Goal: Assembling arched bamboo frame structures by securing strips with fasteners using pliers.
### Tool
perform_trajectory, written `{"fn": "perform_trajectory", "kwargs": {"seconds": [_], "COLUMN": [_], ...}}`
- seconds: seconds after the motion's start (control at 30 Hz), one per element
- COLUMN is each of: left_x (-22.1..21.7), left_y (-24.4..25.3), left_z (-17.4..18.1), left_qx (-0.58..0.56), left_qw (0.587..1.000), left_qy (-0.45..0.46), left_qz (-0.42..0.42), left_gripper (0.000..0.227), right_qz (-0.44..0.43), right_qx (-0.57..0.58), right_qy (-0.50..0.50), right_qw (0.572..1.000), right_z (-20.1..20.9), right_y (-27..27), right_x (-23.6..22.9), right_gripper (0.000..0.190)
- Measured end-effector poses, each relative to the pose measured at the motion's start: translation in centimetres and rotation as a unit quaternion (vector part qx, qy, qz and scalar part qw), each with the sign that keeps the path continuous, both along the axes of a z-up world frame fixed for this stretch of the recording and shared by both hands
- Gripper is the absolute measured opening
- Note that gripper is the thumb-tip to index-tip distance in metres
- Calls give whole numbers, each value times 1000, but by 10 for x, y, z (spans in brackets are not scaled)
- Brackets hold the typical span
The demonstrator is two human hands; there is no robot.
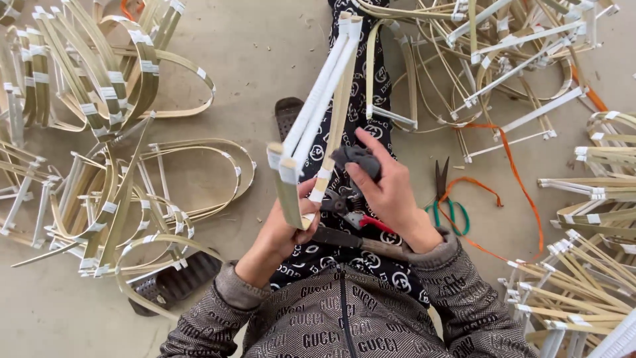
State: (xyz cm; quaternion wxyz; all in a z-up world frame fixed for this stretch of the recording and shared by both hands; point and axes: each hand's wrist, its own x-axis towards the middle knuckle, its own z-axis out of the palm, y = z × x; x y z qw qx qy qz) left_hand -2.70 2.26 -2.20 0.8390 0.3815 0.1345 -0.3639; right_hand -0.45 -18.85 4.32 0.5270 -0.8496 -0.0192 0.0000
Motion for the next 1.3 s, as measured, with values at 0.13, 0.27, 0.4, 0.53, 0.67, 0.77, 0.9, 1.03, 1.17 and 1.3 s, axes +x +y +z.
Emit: {"fn": "perform_trajectory", "kwargs": {"seconds": [0.13, 0.27, 0.4, 0.53, 0.67, 0.77, 0.9, 1.03, 1.17, 1.3], "left_x": [-4, 4, -22, 8, -8, -13, -12, -27, -42, -42], "left_y": [-15, -19, -5, -14, -1, 5, 8, 7, 12, 31], "left_z": [25, 29, -39, 73, 49, 27, 22, 8, 14, 4], "left_qx": [22, 55, 96, 84, 75, 44, 70, 29, 23, 34], "left_qw": [999, 995, 987, 986, 988, 992, 992, 995, 987, 978], "left_qy": [-18, 84, -107, 139, -17, -6, 16, 25, 42, 27], "left_qz": [-32, -25, -74, -30, -132, -118, -102, -95, -151, -204], "left_gripper": [28, 34, 36, 35, 34, 32, 31, 28, 28, 46], "right_qz": [47, 32, 63, 45, -47, -82, 26, 53, -88, -84], "right_qx": [-48, 107, 5, 44, -21, 53, 77, 58, 52, 234], "right_qy": [-132, 117, 54, -8, -86, -55, 52, 17, 17, 167], "right_qw": [989, 987, 997, 998, 995, 994, 995, 997, 995, 954], "right_z": [-23, -61, -34, -21, -15, -11, -63, -56, -62, -96], "right_y": [-3, 4, 9, -4, -34, -27, -2, -23, -49, -61], "right_x": [0, -10, -6, 27, 72, 65, -3, 13, 45, 37], "right_gripper": [46, 24, 23, 27, 16, 19, 25, 24, 15, 23]}}
